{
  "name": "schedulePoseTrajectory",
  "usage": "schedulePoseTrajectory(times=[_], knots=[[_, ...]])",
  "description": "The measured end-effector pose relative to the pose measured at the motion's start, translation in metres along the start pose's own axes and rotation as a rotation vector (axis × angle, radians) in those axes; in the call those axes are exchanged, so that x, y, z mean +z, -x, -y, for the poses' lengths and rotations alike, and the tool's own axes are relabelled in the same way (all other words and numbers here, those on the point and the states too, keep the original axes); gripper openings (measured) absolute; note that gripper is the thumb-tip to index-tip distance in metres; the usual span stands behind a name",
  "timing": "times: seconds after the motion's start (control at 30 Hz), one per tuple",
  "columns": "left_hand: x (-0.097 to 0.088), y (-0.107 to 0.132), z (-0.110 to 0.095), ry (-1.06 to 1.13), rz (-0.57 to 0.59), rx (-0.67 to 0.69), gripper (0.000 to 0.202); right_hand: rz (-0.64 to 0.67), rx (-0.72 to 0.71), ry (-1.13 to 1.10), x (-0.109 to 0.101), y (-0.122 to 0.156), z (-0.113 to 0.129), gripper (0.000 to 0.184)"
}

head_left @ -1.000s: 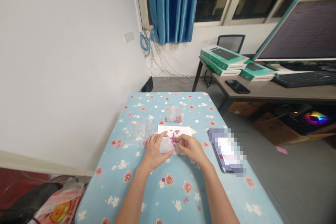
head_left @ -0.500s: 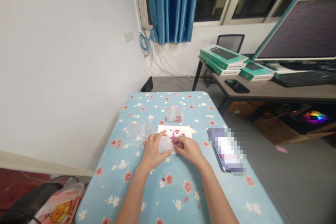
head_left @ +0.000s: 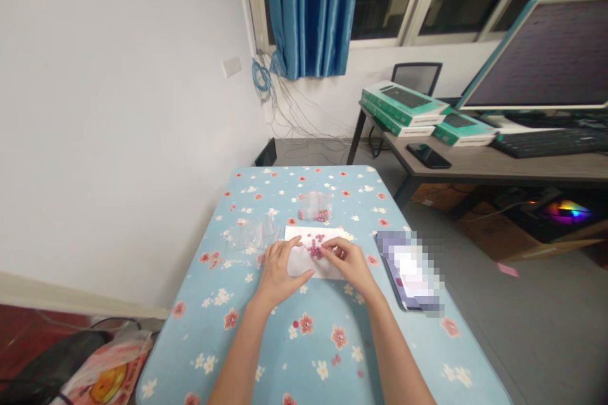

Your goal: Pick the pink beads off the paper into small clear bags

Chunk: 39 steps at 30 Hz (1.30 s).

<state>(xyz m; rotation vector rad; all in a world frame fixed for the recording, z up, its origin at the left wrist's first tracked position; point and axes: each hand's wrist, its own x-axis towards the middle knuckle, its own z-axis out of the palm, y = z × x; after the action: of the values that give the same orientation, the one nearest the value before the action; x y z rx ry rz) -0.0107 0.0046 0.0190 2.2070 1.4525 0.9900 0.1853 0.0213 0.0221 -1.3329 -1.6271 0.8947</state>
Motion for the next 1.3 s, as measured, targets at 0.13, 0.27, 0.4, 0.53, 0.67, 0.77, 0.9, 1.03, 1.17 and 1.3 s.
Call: schedulePoseTrajectory(times=[0.13, 0.27, 0.4, 0.53, 0.67, 0.77, 0.9, 1.03, 1.17, 1.3], knots=[[0.001, 0.001, -0.004, 0.018, -0.004, 0.011, 0.069, -0.050, 0.050, -0.201, -0.002, -0.002, -0.001, 0.025], [0.003, 0.002, -0.006, 0.030, -0.001, 0.038, 0.069, 0.003, 0.046, -0.247, 0.003, -0.002, -0.003, 0.024], [0.005, 0.003, -0.006, 0.030, 0.007, 0.050, 0.070, 0.078, 0.042, -0.238, 0.011, 0.000, -0.003, 0.023], [0.006, 0.002, -0.005, 0.028, 0.013, 0.044, 0.070, 0.093, 0.042, -0.220, 0.013, 0.001, -0.001, 0.024], [0.005, 0.002, -0.004, 0.030, 0.013, 0.039, 0.071, 0.052, 0.022, -0.199, 0.007, -0.001, -0.003, 0.022], [0.004, 0.002, -0.002, 0.025, 0.006, 0.021, 0.070, 0.000, 0.020, -0.049, -0.002, -0.001, -0.008, 0.019], [0.002, 0.001, 0.000, 0.014, -0.011, 0.008, 0.069, 0.009, -0.009, 0.274, -0.011, 0.002, -0.011, 0.017], [0.002, 0.000, 0.000, 0.003, -0.011, 0.006, 0.070, 0.067, 0.001, 0.453, -0.008, 0.003, -0.009, 0.016], [0.001, 0.001, -0.001, 0.006, -0.007, 0.005, 0.070, 0.090, 0.022, 0.525, 0.000, 0.002, -0.007, 0.011], [0.001, 0.000, -0.002, 0.008, 0.001, 0.003, 0.070, 0.094, 0.029, 0.542, 0.003, 0.003, -0.005, 0.010]])
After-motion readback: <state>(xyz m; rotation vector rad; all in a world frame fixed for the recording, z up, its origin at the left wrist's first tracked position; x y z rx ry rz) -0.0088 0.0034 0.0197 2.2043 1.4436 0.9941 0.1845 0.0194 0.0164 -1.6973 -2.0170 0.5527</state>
